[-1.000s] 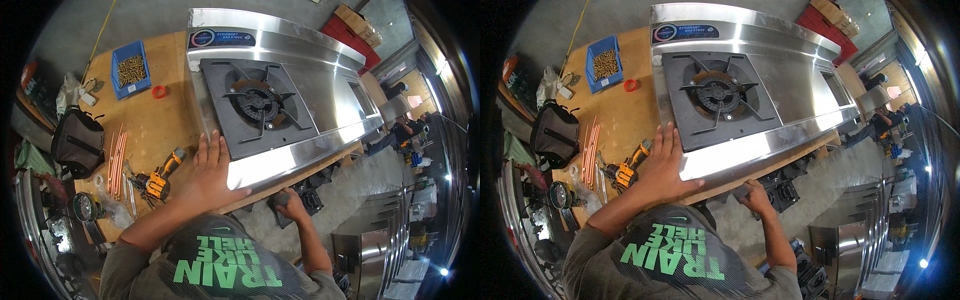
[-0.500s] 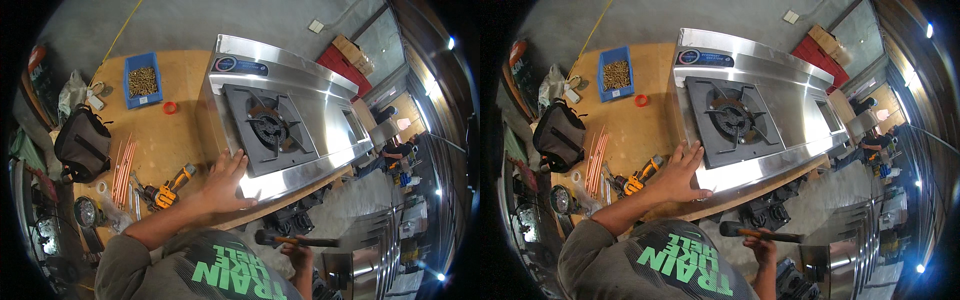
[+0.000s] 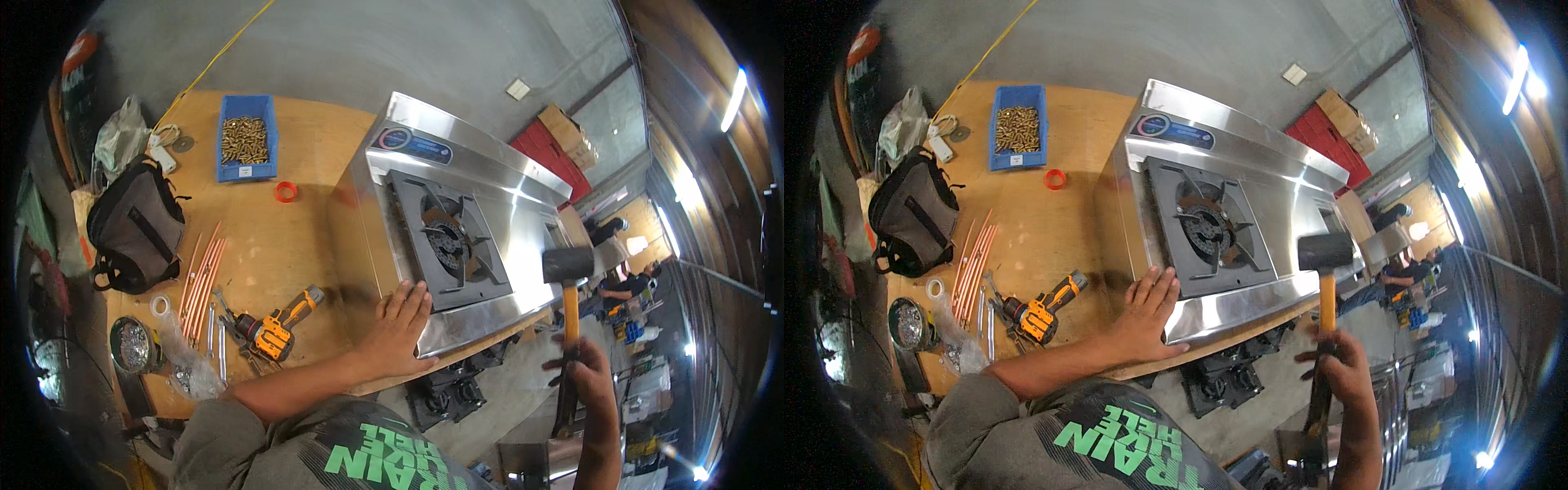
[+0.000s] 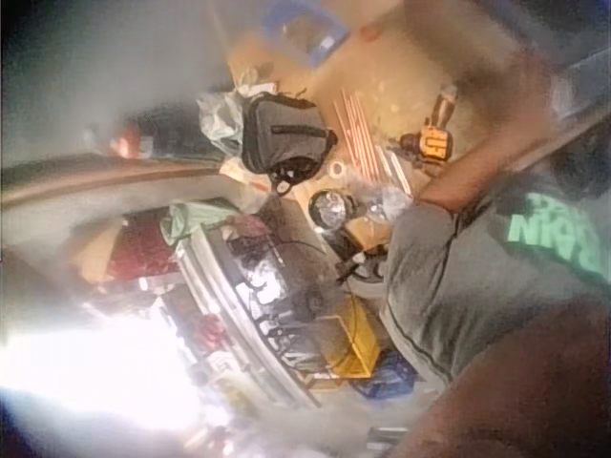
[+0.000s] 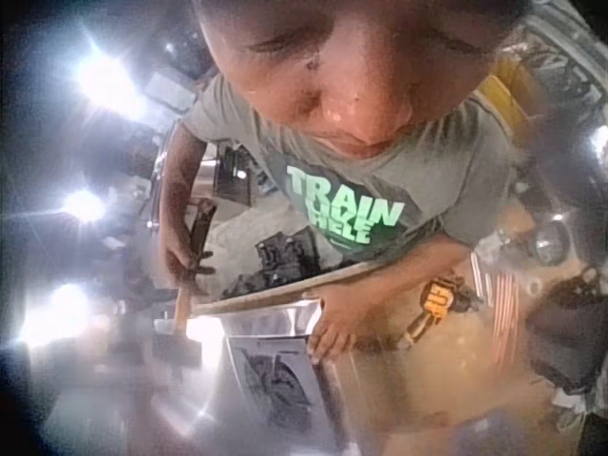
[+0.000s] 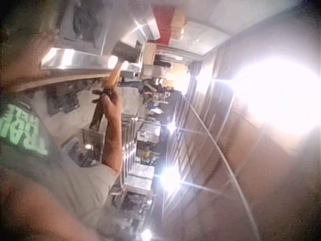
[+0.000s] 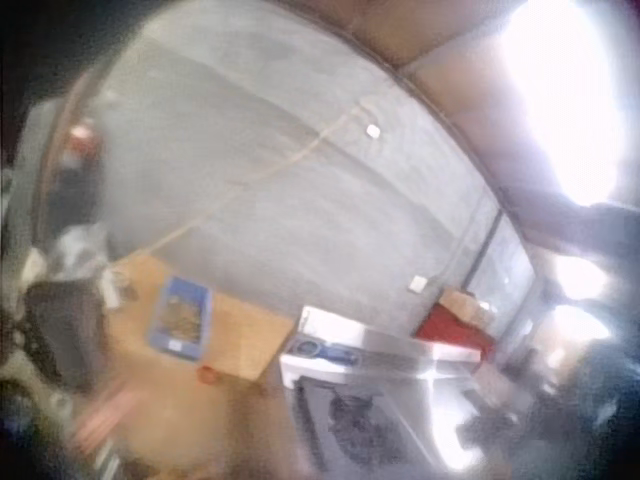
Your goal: The person assembles a stainless steel gas stove by placing a burner grate into the cutout, tapping it with a rubber mallet, and securing it with screws. They then attach a metal trim piece and handle copper gas pipes with a small metal fitting.
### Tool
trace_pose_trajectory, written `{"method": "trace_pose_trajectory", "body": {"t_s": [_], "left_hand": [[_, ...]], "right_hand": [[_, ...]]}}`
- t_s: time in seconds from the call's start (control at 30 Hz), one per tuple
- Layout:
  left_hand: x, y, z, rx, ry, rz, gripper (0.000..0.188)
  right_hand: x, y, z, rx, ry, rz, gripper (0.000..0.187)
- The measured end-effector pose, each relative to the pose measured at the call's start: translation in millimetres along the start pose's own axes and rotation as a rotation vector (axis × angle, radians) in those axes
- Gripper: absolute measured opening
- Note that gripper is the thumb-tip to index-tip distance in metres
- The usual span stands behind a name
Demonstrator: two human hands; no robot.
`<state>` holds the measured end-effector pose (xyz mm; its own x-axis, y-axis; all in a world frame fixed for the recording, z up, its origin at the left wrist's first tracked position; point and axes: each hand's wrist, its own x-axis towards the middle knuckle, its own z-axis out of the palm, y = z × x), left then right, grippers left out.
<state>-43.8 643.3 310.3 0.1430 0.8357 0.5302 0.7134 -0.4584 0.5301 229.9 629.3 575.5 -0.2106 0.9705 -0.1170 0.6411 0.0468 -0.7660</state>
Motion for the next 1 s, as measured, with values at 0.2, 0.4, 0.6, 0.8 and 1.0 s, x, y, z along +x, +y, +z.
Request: {"method": "trace_pose_trajectory", "body": {"t_s": [0.2,0.4,0.6,0.8,1.0], "left_hand": [[-7.9,-7.4,10.1,-0.104,0.179,0.074,0.093],[-7.1,-10.2,12.1,-0.148,0.238,0.125,0.089],[-4.6,-13.7,8.0,-0.184,0.274,0.171,0.086],[-4.5,-12.2,7.5,-0.178,0.258,0.155,0.084],[-4.9,-13.8,3.1,-0.119,0.173,0.15,0.082]], "right_hand": [[79.4,-61.6,67.1,-0.896,-0.172,-0.52,0.057],[168.2,-119.5,163.0,-1.191,-0.11,-0.798,0.063],[226.0,-142.5,195.4,-1.564,-0.132,-0.745,0.07],[203.8,-217.7,226.5,-1.239,-0.099,-1.217,0.075],[166.9,-212.1,257.9,-1.099,-0.124,-1.41,0.07]]}}
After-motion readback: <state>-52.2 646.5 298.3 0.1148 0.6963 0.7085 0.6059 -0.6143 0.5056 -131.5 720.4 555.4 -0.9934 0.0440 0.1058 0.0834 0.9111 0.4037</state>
